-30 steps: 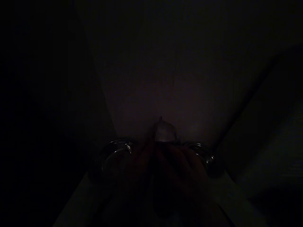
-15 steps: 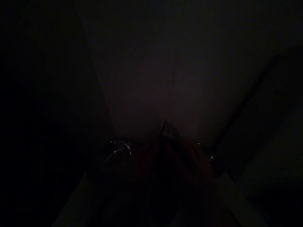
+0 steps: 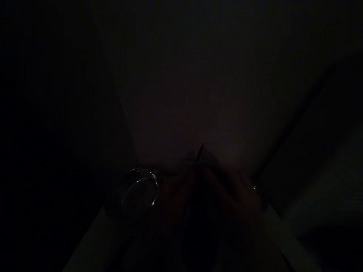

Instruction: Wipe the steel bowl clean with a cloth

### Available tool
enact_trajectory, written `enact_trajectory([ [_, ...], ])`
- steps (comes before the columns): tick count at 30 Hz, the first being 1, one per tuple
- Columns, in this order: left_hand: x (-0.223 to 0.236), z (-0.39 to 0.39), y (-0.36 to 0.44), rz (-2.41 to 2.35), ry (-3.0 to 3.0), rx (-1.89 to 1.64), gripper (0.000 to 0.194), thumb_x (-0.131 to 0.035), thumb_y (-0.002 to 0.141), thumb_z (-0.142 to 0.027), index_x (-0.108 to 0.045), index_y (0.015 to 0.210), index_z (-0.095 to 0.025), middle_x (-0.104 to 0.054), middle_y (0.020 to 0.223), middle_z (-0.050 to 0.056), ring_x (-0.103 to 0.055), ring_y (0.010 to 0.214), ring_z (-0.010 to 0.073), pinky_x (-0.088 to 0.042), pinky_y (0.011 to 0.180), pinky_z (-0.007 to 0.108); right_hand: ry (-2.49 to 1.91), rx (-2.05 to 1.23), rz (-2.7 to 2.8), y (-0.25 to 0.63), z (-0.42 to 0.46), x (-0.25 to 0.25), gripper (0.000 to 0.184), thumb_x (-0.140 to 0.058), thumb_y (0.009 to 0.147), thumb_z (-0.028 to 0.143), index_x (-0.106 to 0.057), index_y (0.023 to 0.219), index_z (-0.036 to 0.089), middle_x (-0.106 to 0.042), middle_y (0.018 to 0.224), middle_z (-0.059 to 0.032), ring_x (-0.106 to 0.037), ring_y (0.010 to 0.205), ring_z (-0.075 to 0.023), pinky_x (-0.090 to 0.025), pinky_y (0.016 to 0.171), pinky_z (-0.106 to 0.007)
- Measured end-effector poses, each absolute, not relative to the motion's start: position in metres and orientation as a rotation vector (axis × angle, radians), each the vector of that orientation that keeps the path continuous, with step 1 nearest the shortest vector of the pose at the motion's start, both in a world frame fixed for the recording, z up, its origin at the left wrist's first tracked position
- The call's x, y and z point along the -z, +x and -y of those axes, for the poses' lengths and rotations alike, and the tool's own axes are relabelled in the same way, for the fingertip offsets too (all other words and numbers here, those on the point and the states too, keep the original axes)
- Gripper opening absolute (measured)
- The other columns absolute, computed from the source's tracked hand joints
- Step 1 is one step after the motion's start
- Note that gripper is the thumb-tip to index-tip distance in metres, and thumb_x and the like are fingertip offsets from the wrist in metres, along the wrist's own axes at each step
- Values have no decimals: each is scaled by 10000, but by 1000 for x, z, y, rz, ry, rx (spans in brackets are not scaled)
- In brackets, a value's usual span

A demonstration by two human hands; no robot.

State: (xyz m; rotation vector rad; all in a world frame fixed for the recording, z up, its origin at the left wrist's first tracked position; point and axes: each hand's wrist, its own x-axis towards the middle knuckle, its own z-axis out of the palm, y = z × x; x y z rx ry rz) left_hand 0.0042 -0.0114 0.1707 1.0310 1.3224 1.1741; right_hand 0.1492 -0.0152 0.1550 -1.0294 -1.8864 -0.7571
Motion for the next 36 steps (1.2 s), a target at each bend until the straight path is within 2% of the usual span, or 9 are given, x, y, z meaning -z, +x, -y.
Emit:
enact_trajectory([
  [4,-166,7,3,-1339,1006,-1261,314,-676,691,-489,-731,890,-252,-715,1026,53,-629,1036,282,-516,864,348,-938,743,1945,143,19,-150,286,-494,868,125,-642,1112,132,-627,1049,-138,-526,926,-238,-509,725,-381],
  [10,-170,12,7,-1409,1062,-1294,312,-597,764,-495,-716,975,-299,-691,1087,23,-592,1105,271,-432,997,380,-883,676,1947,141,21,-148,288,-474,872,109,-645,1103,127,-646,1036,-124,-535,906,-230,-510,751,-402],
  [15,-167,16,13,-1346,1031,-1235,356,-631,718,-540,-723,910,-254,-696,1065,63,-612,1068,276,-500,896,354,-989,732,1880,151,14,-153,281,-479,894,164,-618,1136,127,-622,1041,-131,-534,903,-231,-505,696,-358],
  [18,-166,15,14,-1393,972,-1203,393,-646,691,-556,-723,913,-241,-703,1026,81,-637,1004,294,-522,837,384,-995,751,1899,152,13,-152,270,-483,893,170,-624,1120,131,-619,1028,-126,-529,881,-226,-502,682,-349],
  [21,-166,11,10,-1423,921,-1241,366,-649,690,-542,-715,911,-258,-708,1001,56,-637,1004,273,-508,868,383,-949,723,1934,146,17,-148,272,-481,889,137,-625,1119,135,-620,1048,-129,-526,913,-234,-499,721,-375],
  [25,-166,7,4,-1410,961,-1403,309,-700,631,-527,-711,781,-257,-719,940,30,-616,1051,252,-485,910,319,-877,736,1931,136,21,-143,268,-454,890,103,-642,1077,142,-637,1033,-106,-535,908,-223,-490,743,-376],
  [33,-175,15,12,-1419,1085,-1130,384,-598,740,-540,-719,964,-252,-710,1033,59,-659,972,268,-533,821,345,-994,702,1899,152,13,-150,302,-477,885,170,-618,1150,135,-616,1019,-130,-532,882,-230,-492,675,-356],
  [36,-176,14,11,-1453,1115,-1152,390,-562,770,-521,-706,1009,-248,-705,1053,63,-658,979,267,-528,830,361,-969,679,1916,151,13,-150,282,-499,886,170,-621,1135,121,-620,1040,-134,-528,901,-234,-496,702,-366],
])
